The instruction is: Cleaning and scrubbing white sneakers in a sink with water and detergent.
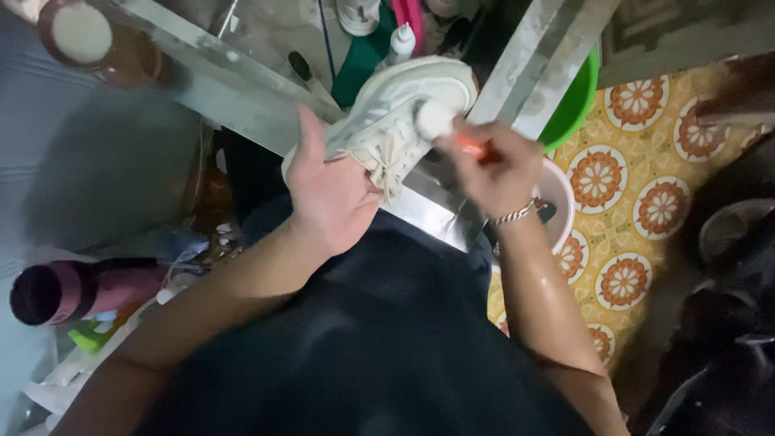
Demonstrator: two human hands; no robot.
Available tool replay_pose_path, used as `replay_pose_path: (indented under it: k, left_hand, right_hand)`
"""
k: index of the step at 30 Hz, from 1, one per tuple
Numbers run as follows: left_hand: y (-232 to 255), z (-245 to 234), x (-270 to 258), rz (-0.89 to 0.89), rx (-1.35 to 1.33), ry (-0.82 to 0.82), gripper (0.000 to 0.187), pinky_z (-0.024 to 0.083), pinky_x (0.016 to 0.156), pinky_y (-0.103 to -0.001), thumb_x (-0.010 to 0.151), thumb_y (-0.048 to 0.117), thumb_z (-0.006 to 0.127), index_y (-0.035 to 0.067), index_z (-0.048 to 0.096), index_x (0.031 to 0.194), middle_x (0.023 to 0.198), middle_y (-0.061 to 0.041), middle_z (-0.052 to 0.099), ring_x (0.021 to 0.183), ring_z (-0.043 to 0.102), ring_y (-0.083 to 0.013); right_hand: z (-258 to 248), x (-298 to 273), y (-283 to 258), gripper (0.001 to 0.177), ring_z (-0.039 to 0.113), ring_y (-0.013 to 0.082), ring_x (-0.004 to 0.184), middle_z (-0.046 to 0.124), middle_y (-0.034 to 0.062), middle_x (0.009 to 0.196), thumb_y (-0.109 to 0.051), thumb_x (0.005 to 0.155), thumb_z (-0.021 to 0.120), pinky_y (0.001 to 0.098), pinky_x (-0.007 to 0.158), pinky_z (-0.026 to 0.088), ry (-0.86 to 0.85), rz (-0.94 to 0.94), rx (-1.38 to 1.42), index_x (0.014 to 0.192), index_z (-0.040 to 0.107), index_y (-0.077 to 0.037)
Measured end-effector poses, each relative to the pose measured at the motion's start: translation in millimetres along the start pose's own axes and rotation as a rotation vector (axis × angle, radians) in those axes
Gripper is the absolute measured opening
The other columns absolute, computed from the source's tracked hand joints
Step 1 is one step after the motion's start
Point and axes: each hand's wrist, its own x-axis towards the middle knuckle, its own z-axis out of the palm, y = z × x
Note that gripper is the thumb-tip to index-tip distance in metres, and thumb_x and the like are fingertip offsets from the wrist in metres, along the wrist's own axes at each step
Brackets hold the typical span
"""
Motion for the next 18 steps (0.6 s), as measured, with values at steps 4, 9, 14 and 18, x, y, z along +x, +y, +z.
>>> replay_pose_path:
  k: [4,9,14,18]
  left_hand:
    - [-3.9,-17.6,-2.8,0.037,-0.086,0.015,0.096,0.038,0.119,-0.043,0.103,0.073,0.033,-0.006,0.040,0.157,0.155,-0.019,0.052,0.143,0.050,-0.0312]
    - [6.7,-21.7,6.0,0.095,-0.179,0.066,0.085,0.046,0.110,-0.038,0.104,0.067,0.040,-0.002,0.047,0.152,0.146,-0.016,0.059,0.133,0.057,-0.0288]
    - [6.9,-38.3,32.5,0.200,-0.192,0.212,0.059,0.049,0.106,-0.039,0.103,0.048,0.051,0.002,0.057,0.139,0.132,-0.013,0.067,0.122,0.063,-0.0270]
    - [-19.0,-81.5,59.6,0.249,-0.229,0.344,0.039,0.049,0.094,-0.039,0.101,0.035,0.058,0.009,0.065,0.129,0.119,-0.007,0.071,0.106,0.066,-0.0242]
  right_hand:
    - [10.3,-0.2,-22.3,0.033,0.070,0.0203,0.070,0.070,0.0113,0.081,-0.028,0.086,0.093,0.0308,0.066,0.053,-0.051,-0.040,-0.116,0.087,0.072,-0.003]
    - [4.0,53.6,-16.3,0.030,0.075,0.0251,0.076,0.077,0.0124,0.090,-0.032,0.091,0.093,0.0323,0.070,0.057,-0.132,-0.171,-0.390,0.094,0.077,-0.006]
    - [40.1,127.8,-92.6,0.023,0.075,0.0296,0.087,0.075,0.0149,0.101,-0.021,0.096,0.087,0.0346,0.077,0.057,-0.159,-0.323,-0.404,0.112,0.078,-0.008]
    - [106.1,171.5,-133.1,0.039,0.067,0.0356,0.104,0.067,0.0173,0.115,-0.009,0.086,0.078,0.0408,0.091,0.055,-0.495,-0.628,-0.241,0.125,0.073,-0.006]
